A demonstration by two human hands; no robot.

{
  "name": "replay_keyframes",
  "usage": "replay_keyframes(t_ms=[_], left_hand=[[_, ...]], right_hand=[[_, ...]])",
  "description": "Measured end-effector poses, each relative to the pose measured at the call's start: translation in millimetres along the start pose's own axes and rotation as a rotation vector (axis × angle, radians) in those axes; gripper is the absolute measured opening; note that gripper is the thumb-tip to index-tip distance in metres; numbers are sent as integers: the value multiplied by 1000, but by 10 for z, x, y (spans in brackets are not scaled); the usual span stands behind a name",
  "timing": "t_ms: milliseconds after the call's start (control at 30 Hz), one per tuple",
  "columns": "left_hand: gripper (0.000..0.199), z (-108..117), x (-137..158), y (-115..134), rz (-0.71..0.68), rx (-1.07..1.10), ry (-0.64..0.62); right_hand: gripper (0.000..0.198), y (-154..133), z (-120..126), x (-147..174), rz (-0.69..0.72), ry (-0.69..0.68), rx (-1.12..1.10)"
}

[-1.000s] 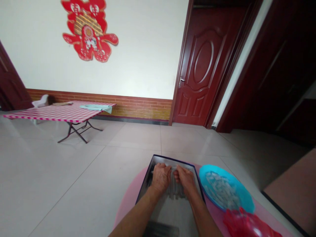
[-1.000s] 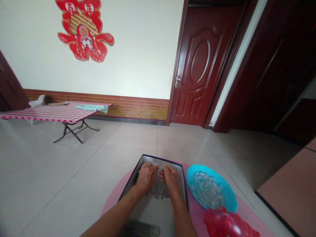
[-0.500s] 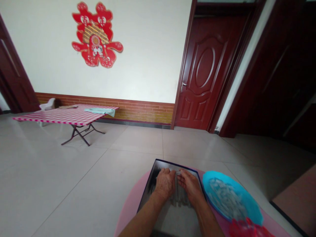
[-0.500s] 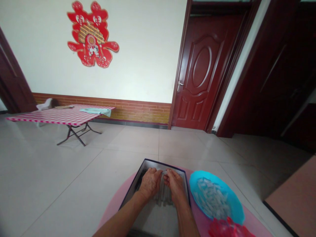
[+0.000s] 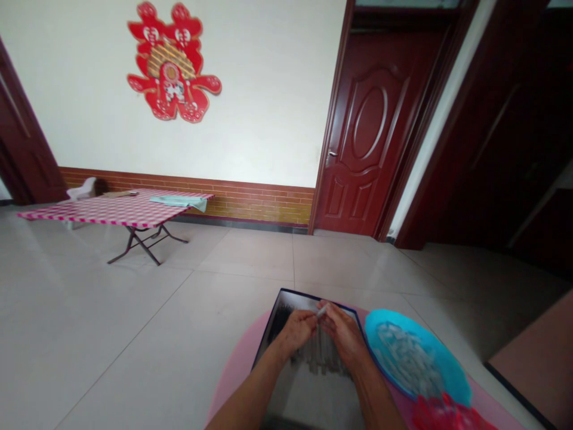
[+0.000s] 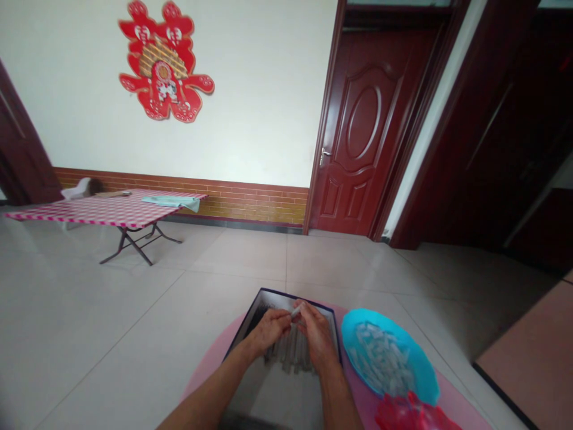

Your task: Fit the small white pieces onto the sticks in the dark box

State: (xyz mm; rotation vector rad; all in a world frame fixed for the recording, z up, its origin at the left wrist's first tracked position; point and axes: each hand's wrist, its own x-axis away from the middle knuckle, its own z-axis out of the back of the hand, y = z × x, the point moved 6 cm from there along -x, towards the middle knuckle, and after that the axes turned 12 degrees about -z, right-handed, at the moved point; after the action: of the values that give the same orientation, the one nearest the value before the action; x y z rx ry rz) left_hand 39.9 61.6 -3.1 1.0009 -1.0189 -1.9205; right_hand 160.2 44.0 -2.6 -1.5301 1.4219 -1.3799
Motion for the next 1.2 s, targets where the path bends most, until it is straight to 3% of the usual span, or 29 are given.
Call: replay_keyframes(t_ms=[233,767,1200], left_hand=[[37,-2,-10,-31,13,-47,14],[30,65,73,232,-87,-600,48],[36,4,88,271,-200,-749,97]], right_hand=[[40,68,-40,17,-14,-6,-51],[46,157,-145,32,-64,79,-160],[46,231,-182,-11,-58,67,-263]])
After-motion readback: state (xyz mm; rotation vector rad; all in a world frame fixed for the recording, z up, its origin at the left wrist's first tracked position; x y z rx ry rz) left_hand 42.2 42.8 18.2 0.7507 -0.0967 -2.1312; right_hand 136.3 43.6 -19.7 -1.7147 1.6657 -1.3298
